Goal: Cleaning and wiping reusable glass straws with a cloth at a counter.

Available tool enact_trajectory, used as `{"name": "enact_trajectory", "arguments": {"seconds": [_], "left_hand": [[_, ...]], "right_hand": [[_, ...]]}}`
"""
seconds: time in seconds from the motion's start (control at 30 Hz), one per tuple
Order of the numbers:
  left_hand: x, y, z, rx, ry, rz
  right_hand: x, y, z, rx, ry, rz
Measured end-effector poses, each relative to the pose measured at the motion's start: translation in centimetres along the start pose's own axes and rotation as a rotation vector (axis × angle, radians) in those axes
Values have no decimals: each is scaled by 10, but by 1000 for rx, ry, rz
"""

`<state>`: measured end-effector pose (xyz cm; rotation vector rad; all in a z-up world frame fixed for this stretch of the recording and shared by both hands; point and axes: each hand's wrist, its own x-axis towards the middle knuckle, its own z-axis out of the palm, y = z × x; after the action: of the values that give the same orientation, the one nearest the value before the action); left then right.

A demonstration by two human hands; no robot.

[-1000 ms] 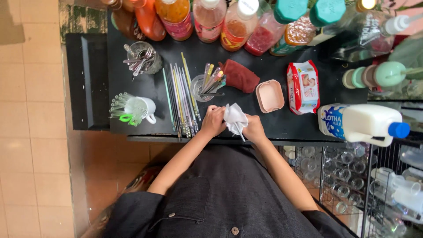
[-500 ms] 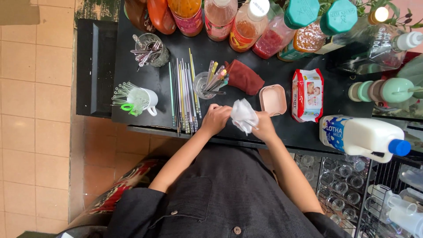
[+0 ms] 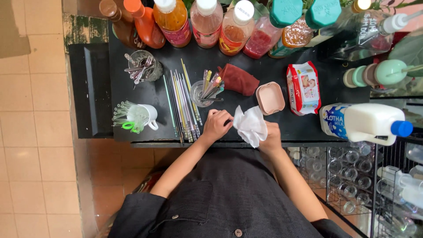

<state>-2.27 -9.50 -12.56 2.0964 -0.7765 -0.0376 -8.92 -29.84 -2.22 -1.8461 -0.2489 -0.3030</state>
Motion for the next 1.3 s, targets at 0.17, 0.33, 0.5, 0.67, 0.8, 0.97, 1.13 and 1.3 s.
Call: {"name": "enact_trajectory", "arguments": {"seconds": [0.17,0.33,0.5,0.67,0.8,0.97,1.13,1.3], "left_hand": [[-2,-8,3,85,-46,19],[2,-3,2,69,-73,-13],[5,2,3,35,-13,6],[2,-9,11,98,-21,35],[-1,-6,4,92,29,150],[-7,-16,16,100,-4,9],[-6,-10,17,137,-22,-15],[-8,-12,20,107,-14,-82]], "right_hand": [[-24,53,27,-226,-96,350],[-12,16,16,-210,-89,305],[3,-33,-1,-199,45,-142],[-15,21,18,-179,47,136],[-24,74,33,-133,-190,514],[10,-8,5,-24,-152,239],[8,12,-5,-11,-216,-63],[-6,66,26,-20,-276,371]]}}
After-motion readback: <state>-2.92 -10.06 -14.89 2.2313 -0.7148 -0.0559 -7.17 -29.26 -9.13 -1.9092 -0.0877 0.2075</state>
